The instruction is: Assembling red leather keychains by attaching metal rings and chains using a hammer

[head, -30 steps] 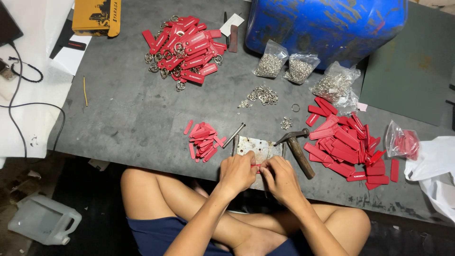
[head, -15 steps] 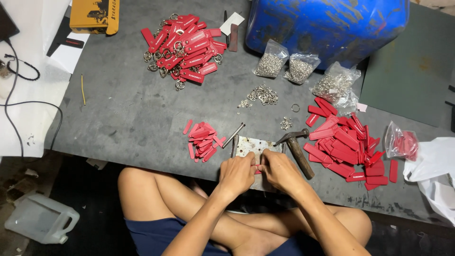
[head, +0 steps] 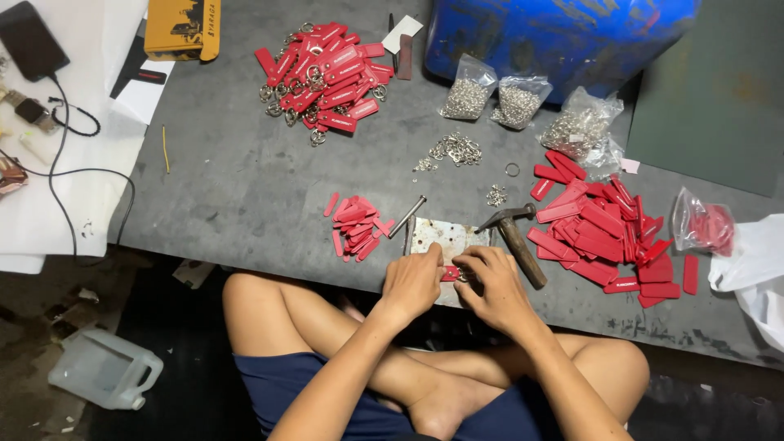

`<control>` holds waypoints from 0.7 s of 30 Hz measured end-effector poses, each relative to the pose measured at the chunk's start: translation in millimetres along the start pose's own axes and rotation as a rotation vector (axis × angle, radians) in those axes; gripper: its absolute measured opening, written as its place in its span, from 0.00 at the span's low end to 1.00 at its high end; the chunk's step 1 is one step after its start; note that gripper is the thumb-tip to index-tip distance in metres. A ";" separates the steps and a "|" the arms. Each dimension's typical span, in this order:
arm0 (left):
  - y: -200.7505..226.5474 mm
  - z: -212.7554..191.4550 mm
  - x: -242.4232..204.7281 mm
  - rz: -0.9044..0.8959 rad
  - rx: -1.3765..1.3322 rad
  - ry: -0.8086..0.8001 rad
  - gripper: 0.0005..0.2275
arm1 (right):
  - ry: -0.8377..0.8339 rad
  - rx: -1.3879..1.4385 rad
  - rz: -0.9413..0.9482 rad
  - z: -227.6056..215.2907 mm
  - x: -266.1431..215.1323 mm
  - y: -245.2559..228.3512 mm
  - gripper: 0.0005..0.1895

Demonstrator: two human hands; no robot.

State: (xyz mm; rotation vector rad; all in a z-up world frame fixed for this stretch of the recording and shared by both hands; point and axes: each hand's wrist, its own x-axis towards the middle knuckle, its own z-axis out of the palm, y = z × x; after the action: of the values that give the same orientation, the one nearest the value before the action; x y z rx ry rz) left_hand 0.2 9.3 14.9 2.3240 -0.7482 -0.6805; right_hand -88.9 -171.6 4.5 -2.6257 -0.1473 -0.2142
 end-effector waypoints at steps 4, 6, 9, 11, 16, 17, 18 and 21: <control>-1.1 -1.4 -5.8 0.009 0.002 -0.006 0.06 | 0.022 0.019 -0.007 5.3 -1.3 8.0 0.13; -8.0 6.4 -5.8 0.067 0.031 0.056 0.06 | 0.064 0.064 -0.029 3.8 0.4 8.2 0.09; -4.2 -2.1 -16.5 0.228 0.066 0.194 0.05 | 0.162 0.073 -0.047 7.7 -0.3 12.1 0.07; -15.3 8.5 -10.1 0.336 0.183 0.284 0.06 | 0.178 0.020 -0.062 9.1 -3.1 10.0 0.07; -18.0 9.1 -14.4 0.457 0.239 0.378 0.09 | 0.162 -0.016 -0.076 8.5 -12.2 2.9 0.08; -18.9 10.6 -13.0 0.455 0.232 0.384 0.09 | 0.164 0.016 -0.055 8.3 -12.7 1.6 0.08; -19.9 12.0 -11.6 0.451 0.225 0.392 0.10 | 0.166 0.049 -0.036 8.0 -12.7 0.6 0.07; -22.4 17.9 -6.8 0.458 0.226 0.420 0.08 | 0.180 0.088 0.013 9.2 -9.1 -1.6 0.15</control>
State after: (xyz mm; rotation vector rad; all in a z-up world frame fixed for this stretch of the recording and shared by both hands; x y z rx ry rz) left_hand -8.1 21.8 -10.5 2.2553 -1.1406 0.0973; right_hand -96.9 -166.3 -4.4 -2.5046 -0.0762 -0.4273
